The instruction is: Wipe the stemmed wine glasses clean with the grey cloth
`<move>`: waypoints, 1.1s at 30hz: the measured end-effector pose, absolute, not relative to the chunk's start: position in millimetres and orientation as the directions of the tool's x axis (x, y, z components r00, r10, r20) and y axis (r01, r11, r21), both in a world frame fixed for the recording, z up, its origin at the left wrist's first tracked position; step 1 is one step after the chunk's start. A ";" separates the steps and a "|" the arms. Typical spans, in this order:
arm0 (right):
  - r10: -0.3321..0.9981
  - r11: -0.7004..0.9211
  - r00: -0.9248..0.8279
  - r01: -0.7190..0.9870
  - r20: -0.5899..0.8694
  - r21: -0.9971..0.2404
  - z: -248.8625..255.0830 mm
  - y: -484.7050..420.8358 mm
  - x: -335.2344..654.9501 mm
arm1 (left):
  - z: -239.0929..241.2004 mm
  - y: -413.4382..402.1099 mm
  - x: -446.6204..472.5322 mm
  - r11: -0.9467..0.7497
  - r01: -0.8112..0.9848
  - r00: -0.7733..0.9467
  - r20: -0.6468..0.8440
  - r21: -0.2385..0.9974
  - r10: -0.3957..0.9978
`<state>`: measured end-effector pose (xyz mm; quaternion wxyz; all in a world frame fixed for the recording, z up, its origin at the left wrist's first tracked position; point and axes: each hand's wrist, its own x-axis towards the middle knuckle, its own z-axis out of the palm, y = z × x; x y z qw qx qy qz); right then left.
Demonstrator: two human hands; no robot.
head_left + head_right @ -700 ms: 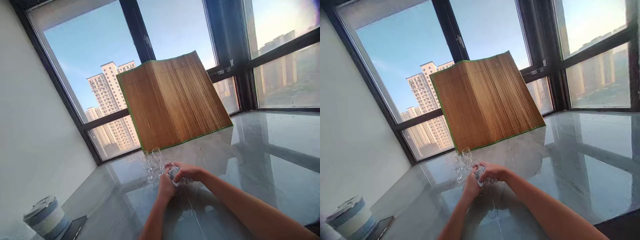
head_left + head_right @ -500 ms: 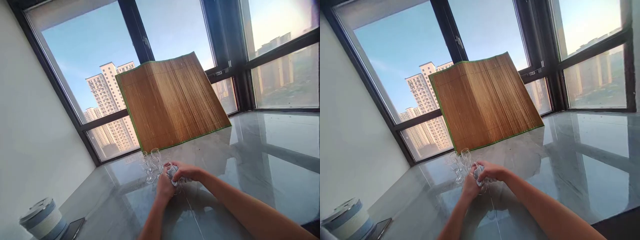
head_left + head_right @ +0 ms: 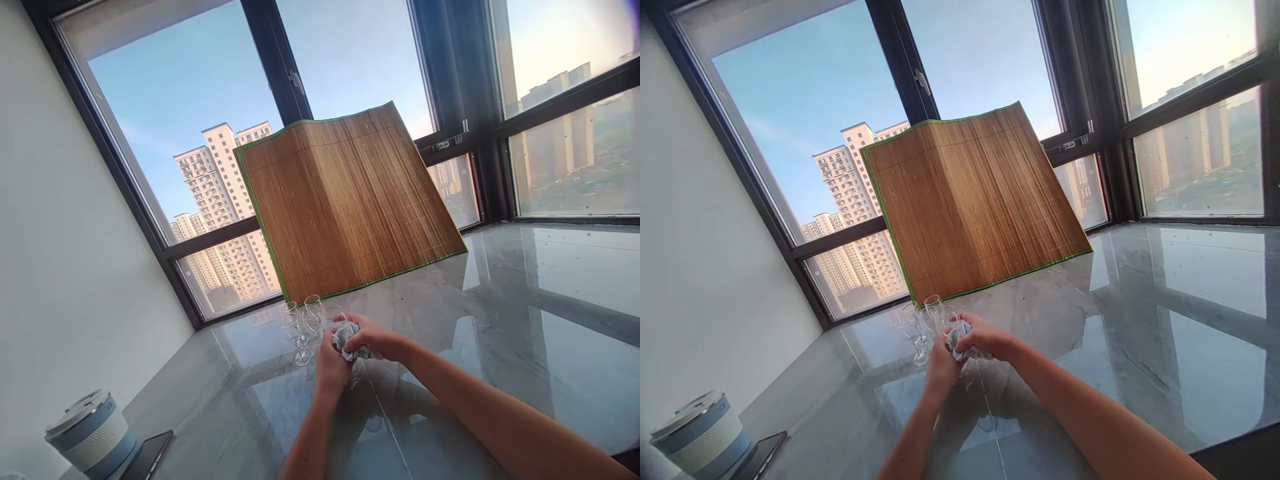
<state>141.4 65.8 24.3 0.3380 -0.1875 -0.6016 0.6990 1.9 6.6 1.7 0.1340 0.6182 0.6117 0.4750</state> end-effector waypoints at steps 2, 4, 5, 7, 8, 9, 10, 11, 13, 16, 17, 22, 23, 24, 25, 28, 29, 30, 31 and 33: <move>0.742 -0.063 -0.657 -0.272 0.137 -0.960 25.6 66.4 142.3 | 2.4 7.1 1.9 -0.196 0.602 -0.228 0.402 0.774 0.887; 0.781 -0.072 -0.611 -0.296 0.130 -0.952 27.8 67.8 144.4 | 3.8 7.4 1.7 -0.192 0.561 -0.251 0.387 0.805 0.887; 0.798 -0.073 -0.588 -0.311 0.131 -0.948 28.6 69.2 145.6 | 4.6 7.6 1.5 -0.202 0.538 -0.259 0.389 0.818 0.884; 0.840 -0.063 -0.527 -0.335 0.132 -0.940 28.6 74.7 147.8 | 5.4 8.2 0.7 -0.237 0.491 -0.273 0.406 0.838 0.872; 0.867 -0.051 -0.482 -0.343 0.129 -0.938 27.4 79.1 148.7 | 5.4 8.7 0.1 -0.250 0.466 -0.288 0.412 0.849 0.864; 0.897 -0.033 -0.424 -0.346 0.124 -0.938 25.3 84.5 149.5 | 5.0 9.4 -0.7 -0.256 0.436 -0.312 0.412 0.863 0.856; 0.929 -0.007 -0.350 -0.334 0.117 -0.942 22.4 90.7 150.3 | 4.4 10.2 -1.6 -0.255 0.403 -0.348 0.405 0.879 0.845; 0.959 0.032 -0.258 -0.303 0.114 -0.952 19.0 97.4 151.1 | 3.8 11.1 -2.6 -0.246 0.368 -0.394 0.390 0.896 0.832; 0.991 0.113 -0.054 -0.173 0.124 -0.978 11.8 110.6 153.1 | 2.9 12.7 -5.2 -0.213 0.289 -0.501 0.337 0.933 0.797; 0.982 0.155 0.110 -0.001 0.154 -0.988 3.0 124.1 157.0 | 3.8 13.7 -8.7 -0.171 0.176 -0.612 0.244 0.969 0.752; 0.979 0.157 0.131 0.021 0.158 -0.987 1.0 126.6 158.3 | 4.6 13.5 -9.5 -0.152 0.145 -0.629 0.210 0.978 0.749; 0.961 0.156 0.212 0.112 0.177 -0.981 -6.0 134.4 163.3 | 7.3 12.1 -9.5 -0.074 0.081 -0.631 0.108 0.994 0.768; 0.958 0.153 0.222 0.131 0.180 -0.979 -7.7 136.7 164.3 | 7.3 12.1 -9.2 -0.070 0.082 -0.625 0.106 0.994 0.773; 0.956 0.150 0.230 0.151 0.182 -0.977 -9.6 139.2 165.4 | 7.1 12.2 -9.1 -0.066 0.083 -0.622 0.104 0.994 0.776; 0.954 0.145 0.237 0.173 0.184 -0.974 -11.6 141.8 166.5 | 6.9 12.4 -9.3 -0.060 0.084 -0.621 0.100 0.995 0.777; 0.950 0.135 0.245 0.238 0.194 -0.962 -17.2 147.7 169.7 | 6.0 13.0 -10.8 -0.046 0.085 -0.621 0.089 0.995 0.779; 0.949 0.132 0.245 0.260 0.197 -0.957 -18.5 148.6 170.6 | 5.8 13.1 -11.4 -0.044 0.082 -0.621 0.085 0.996 0.779; 0.949 0.128 0.245 0.278 0.199 -0.952 -19.4 149.1 171.4 | 5.6 13.1 -11.8 -0.042 0.078 -0.620 0.081 0.996 0.780; 0.949 0.124 0.244 0.292 0.199 -0.948 -19.9 149.2 172.1 | 5.5 13.1 -12.1 -0.040 0.071 -0.617 0.076 0.997 0.784; 0.951 0.112 0.242 0.313 0.194 -0.943 -19.7 148.6 173.4 | 5.3 12.7 -12.0 -0.031 0.044 -0.603 0.052 0.999 0.796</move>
